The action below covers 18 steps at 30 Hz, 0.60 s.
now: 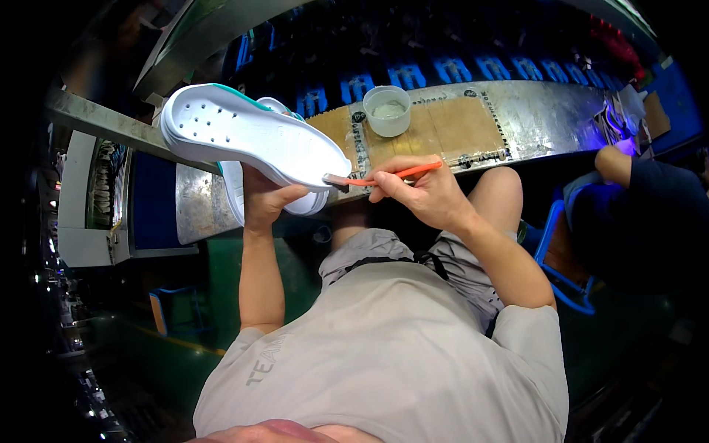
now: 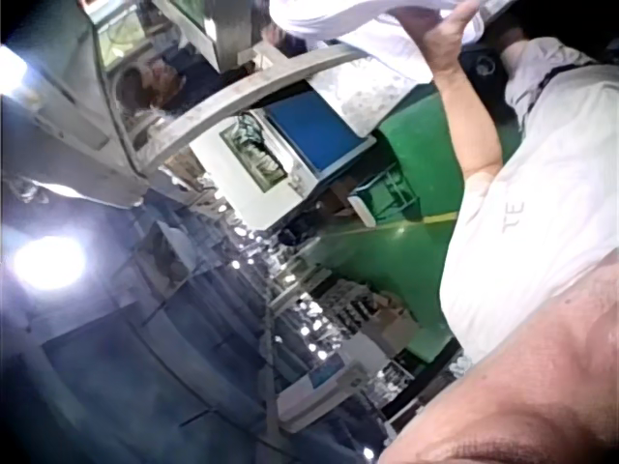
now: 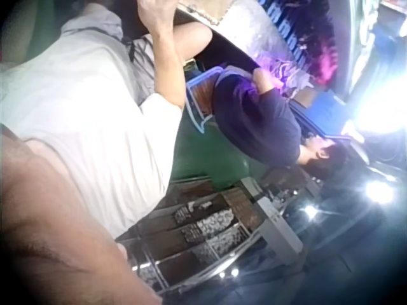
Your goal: The person receives shoe soles, applies liquid to each sole using a brush dipped in a small cup, and places the coated shoe soles onto the upper conveyor belt.
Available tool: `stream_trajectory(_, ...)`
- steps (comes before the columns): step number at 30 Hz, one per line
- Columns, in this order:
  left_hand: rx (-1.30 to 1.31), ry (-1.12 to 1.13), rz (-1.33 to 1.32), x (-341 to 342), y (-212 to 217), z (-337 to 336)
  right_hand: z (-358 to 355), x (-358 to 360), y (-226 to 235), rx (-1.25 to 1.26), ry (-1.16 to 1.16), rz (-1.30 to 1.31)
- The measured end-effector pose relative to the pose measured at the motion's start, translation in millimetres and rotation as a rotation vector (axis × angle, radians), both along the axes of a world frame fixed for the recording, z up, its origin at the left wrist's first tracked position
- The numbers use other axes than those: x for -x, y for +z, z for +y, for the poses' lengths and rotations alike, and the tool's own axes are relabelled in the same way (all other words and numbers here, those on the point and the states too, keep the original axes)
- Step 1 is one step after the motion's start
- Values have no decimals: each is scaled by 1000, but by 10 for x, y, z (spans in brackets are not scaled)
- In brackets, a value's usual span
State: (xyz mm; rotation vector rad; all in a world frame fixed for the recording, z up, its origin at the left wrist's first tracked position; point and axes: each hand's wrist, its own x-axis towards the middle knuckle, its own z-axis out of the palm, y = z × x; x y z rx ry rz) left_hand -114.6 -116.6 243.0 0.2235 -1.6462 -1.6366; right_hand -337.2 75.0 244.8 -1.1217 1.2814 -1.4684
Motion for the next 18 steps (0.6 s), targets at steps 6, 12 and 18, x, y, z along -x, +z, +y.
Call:
stream_trajectory(6,88,-31,-297,53,-119,156,-20,-266,65,50,-80,-352)
stream_trajectory(12,108,-68,-331,133,-215,249,-107,-347,106,141,-146,-398)
stream_trajectory(18,-132,-216,-433,196,-274,427,-159,-321,291,181,-188,-434)
